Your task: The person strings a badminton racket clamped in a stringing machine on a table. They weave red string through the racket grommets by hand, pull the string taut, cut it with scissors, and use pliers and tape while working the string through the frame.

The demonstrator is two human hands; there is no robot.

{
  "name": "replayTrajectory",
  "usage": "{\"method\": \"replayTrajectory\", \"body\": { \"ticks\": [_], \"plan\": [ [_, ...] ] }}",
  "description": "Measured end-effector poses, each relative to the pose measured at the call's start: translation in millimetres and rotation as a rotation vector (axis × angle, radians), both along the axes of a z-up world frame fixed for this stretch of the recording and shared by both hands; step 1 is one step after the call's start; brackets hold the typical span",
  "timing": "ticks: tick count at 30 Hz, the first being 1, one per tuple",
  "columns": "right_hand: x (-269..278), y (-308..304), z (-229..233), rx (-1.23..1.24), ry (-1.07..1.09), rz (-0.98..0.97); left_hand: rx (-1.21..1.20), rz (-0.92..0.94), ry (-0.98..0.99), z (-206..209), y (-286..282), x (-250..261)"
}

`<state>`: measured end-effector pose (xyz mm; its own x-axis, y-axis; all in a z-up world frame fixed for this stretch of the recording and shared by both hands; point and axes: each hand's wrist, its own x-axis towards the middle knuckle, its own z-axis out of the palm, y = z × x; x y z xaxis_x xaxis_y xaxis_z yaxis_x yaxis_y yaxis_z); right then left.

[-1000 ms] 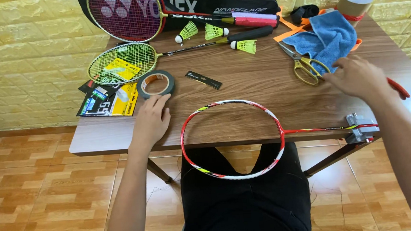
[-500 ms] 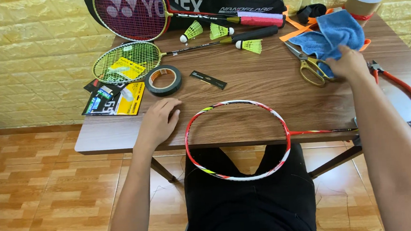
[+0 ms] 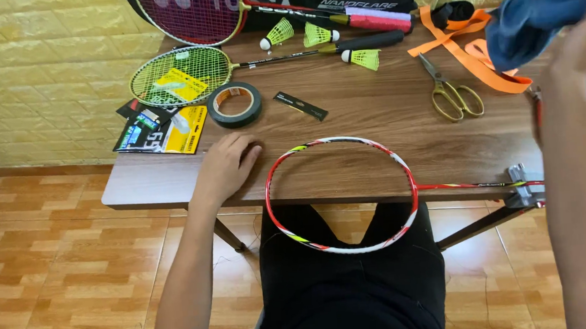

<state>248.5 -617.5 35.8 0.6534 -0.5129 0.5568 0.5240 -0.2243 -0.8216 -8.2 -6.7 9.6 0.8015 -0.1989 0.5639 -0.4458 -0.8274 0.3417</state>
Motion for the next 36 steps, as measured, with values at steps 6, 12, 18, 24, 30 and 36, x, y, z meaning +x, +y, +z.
{"method": "replayTrajectory", "body": {
  "ticks": [6, 12, 18, 24, 30, 36],
  "plan": [
    [-143, 31, -2, -0.300, -0.142, -0.127, -0.242, -0.103, 0.260, -3, -7, -11],
    [-287, 114, -59, -0.607, -0.297, -0.236, -0.272, -0.160, 0.324, -1, -17, -17],
    [-313, 188, -85, -0.799, -0.082, -0.140, -0.275, -0.210, 0.367, 0, -16, -17],
    [-308, 184, -79, -0.879, -0.076, -0.098, -0.297, -0.191, 0.362, 4, -17, -18],
    [-306, 145, -88, -0.961, 0.058, -0.433, -0.285, -0.169, 0.346, 3, -18, -20],
    [-294, 153, -110, -0.691, 0.095, -0.347, -0.286, -0.174, 0.365, 2, -19, -19]
  ]
}}
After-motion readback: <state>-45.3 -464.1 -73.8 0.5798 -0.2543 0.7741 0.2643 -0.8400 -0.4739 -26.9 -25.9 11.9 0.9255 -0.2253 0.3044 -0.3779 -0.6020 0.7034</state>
